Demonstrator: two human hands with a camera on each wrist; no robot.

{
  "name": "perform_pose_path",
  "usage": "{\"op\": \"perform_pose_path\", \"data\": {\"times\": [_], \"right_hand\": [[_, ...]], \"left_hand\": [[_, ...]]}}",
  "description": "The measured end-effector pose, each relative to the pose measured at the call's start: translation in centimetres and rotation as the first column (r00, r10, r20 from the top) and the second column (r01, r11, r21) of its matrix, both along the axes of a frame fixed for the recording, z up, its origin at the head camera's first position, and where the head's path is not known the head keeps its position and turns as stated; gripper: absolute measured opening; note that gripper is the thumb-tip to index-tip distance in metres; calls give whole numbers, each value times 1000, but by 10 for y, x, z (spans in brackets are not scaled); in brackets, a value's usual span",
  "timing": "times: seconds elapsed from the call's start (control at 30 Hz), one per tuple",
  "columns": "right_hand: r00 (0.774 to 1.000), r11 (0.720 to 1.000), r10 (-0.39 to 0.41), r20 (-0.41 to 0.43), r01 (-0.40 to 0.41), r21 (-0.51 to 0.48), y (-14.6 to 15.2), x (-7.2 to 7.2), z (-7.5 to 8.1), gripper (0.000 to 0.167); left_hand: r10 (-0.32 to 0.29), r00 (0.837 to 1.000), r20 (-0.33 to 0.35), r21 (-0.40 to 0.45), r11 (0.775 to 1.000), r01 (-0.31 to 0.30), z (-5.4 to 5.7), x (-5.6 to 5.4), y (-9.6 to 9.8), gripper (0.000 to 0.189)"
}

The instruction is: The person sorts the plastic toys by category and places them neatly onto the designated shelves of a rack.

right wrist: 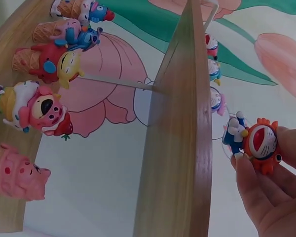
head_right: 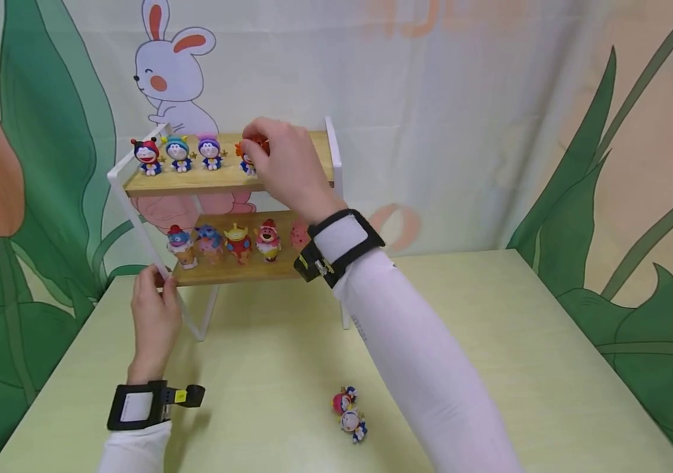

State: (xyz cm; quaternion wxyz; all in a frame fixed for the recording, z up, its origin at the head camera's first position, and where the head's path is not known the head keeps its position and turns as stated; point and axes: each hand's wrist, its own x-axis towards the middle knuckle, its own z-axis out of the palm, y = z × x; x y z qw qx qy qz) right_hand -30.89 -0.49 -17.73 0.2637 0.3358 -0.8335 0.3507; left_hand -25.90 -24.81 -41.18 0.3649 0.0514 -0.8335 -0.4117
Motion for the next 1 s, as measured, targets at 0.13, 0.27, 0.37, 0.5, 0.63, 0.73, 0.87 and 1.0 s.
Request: {"op": "perform_pose_path", "data": {"times": [0.13,0.27,0.37,0.5,0.63,0.73,0.87,1.0], "right_hand": [[996,998,-55,73,53,32,-12,-13,9,20],[989,990,-100,109,89,106,-23,-22,13,20],[986,986,-109,125,92,140,-28,-25,14,19],[984,981,-125,129,103,166,-32,-29,16,20],[978,975,-154,140,128,180,-34,-35,15,21],[974,974,-167,154,138,182,-35,-39,13,21],[974,976,-159,160,130,177,-39,-42,12,22],[974,975,-161,158,133,178,-43,-43,12,23]], "left_hand": [[0,1000,-4,3,1000,0,1,-1,-1,31],[-3,1000,-2,9,1000,3,0,-2,-1,31],[-3,1000,-5,10,1000,3,0,-2,-1,30],[-4,1000,-14,11,1000,4,0,-4,1,30],[-18,1000,-7,19,1000,18,-2,-6,3,30],[-19,1000,-2,19,1000,19,-4,-5,4,30],[4,1000,-4,16,1000,-4,-4,-3,2,30],[10,1000,-4,13,1000,-10,-2,-1,-1,30]]}}
